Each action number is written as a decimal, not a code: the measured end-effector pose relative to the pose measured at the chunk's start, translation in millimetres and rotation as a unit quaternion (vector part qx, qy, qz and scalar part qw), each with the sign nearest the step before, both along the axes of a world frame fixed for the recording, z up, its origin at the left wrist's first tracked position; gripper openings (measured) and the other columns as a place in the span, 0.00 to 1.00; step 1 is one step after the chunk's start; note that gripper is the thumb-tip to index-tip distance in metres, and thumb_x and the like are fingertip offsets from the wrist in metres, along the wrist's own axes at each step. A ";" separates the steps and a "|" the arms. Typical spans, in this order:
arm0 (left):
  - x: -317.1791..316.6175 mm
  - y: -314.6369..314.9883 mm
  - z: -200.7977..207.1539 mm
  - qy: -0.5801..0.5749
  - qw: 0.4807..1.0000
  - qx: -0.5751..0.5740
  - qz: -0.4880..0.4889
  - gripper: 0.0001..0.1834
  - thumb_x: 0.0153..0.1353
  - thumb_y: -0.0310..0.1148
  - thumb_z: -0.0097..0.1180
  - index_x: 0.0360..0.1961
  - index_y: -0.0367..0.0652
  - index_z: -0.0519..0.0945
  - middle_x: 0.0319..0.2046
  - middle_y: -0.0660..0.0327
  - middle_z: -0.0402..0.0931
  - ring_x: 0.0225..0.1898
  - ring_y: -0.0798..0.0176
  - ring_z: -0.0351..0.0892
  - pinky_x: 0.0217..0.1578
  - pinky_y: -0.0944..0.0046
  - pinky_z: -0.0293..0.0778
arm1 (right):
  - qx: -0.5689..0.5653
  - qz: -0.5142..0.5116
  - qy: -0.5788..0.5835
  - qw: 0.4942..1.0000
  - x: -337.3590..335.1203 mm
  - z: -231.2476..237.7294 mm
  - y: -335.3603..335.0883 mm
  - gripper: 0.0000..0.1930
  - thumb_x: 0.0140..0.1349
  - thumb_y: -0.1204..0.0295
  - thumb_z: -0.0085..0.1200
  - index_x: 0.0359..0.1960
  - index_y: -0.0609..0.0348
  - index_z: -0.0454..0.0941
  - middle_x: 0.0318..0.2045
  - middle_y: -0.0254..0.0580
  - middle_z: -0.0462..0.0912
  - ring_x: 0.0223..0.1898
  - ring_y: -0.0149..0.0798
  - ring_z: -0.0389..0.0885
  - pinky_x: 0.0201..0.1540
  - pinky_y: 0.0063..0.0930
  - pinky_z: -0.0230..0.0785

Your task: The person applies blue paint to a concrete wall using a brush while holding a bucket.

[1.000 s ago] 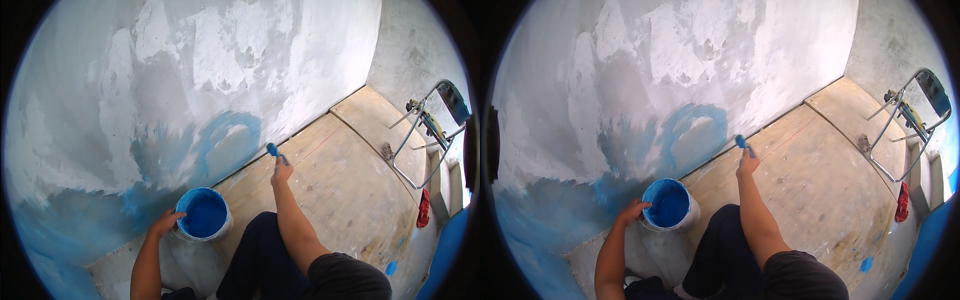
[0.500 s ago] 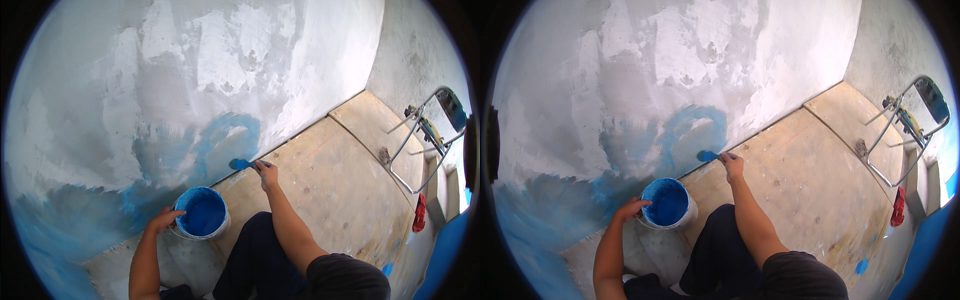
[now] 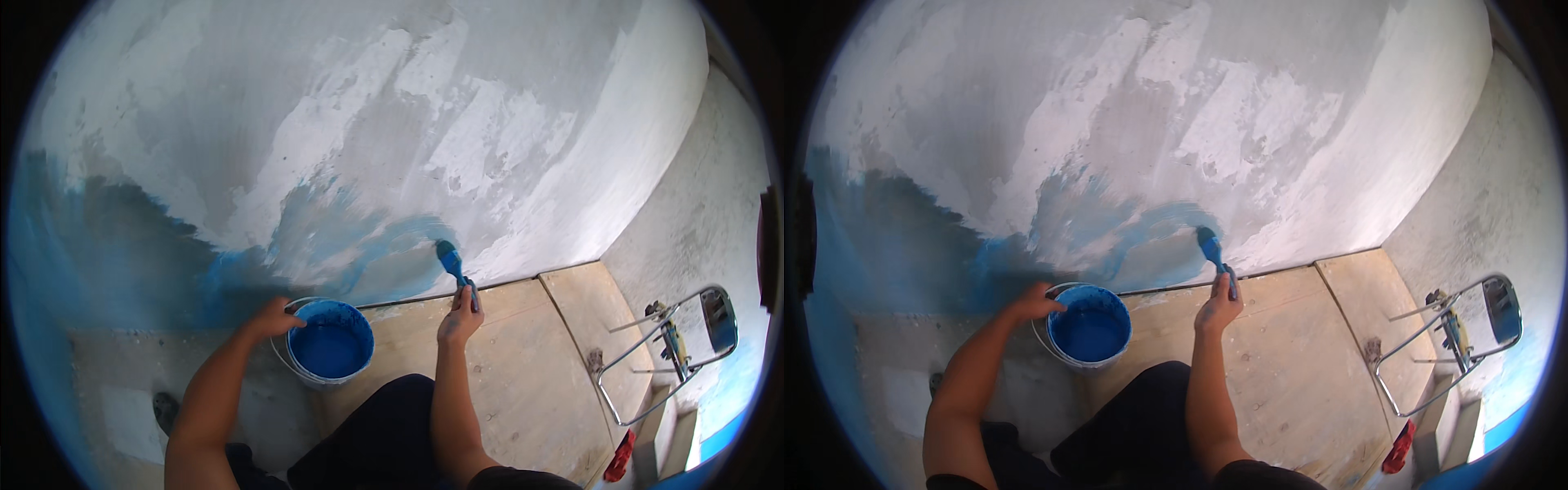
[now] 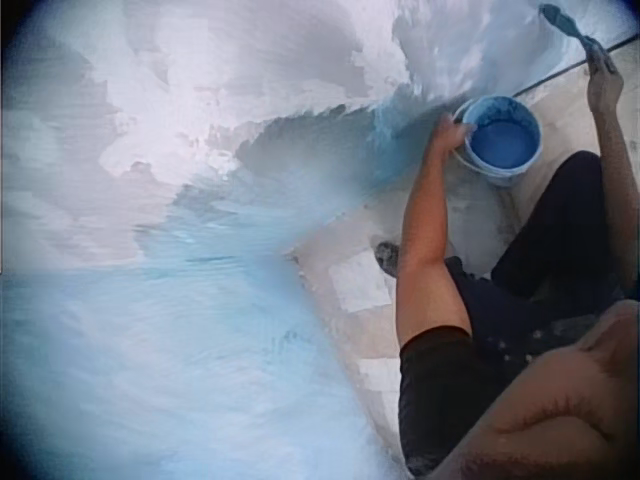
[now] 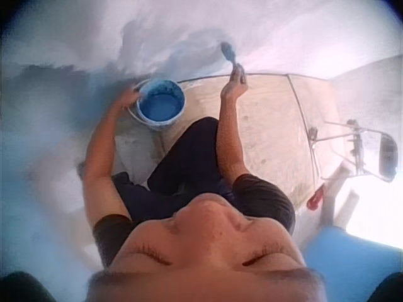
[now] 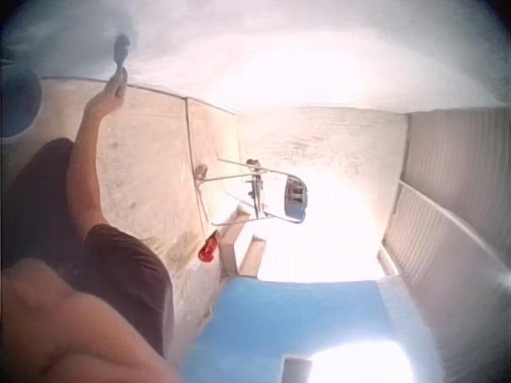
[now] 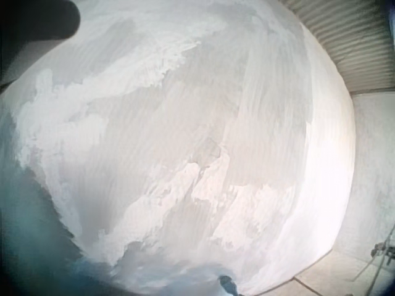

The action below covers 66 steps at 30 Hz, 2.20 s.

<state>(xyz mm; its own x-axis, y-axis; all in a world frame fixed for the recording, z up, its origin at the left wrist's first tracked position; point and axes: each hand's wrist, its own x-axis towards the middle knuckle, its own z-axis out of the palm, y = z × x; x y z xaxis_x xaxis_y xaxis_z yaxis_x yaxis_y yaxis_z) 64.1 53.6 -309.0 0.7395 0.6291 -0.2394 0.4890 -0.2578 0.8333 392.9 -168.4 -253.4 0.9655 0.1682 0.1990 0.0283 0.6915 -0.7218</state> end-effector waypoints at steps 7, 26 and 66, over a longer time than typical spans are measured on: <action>-15.7 -18.1 37.8 0.100 0.993 -0.035 0.048 0.27 0.58 0.42 0.70 0.54 0.36 0.83 0.47 0.49 0.85 0.46 0.53 0.85 0.47 0.55 0.78 | -0.176 0.130 -0.155 0.963 -89.5 21.2 19.4 0.15 0.65 0.75 0.66 0.49 0.73 0.83 0.41 0.41 0.86 0.39 0.28 0.82 0.46 0.18 0.74; -23.3 -3.8 27.7 0.110 0.993 -0.030 0.010 0.25 0.56 0.41 0.70 0.50 0.36 0.83 0.34 0.51 0.84 0.30 0.58 0.83 0.32 0.57 0.78 | -0.399 0.172 -0.540 0.721 -64.4 -25.0 27.0 0.13 0.60 0.80 0.65 0.47 0.61 0.86 0.45 0.51 0.86 0.41 0.53 0.86 0.43 0.39 0.79; -23.6 21.8 42.3 0.209 0.968 -0.043 -0.132 0.32 0.49 0.57 0.77 0.40 0.38 0.86 0.29 0.58 0.84 0.28 0.64 0.81 0.32 0.63 0.78 | -0.307 0.071 -0.250 0.915 -46.4 -18.8 -5.2 0.17 0.69 0.70 0.62 0.54 0.70 0.83 0.34 0.42 0.86 0.30 0.27 0.82 0.33 0.21 0.77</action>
<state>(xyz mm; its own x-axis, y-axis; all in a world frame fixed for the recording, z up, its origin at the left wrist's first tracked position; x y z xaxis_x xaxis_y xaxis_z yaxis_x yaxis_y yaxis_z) 40.5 75.4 -266.7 0.6996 0.3954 -0.5952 0.7141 -0.3579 0.6017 346.5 -173.7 -272.2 0.7386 0.5137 0.4366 0.4031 0.1825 -0.8968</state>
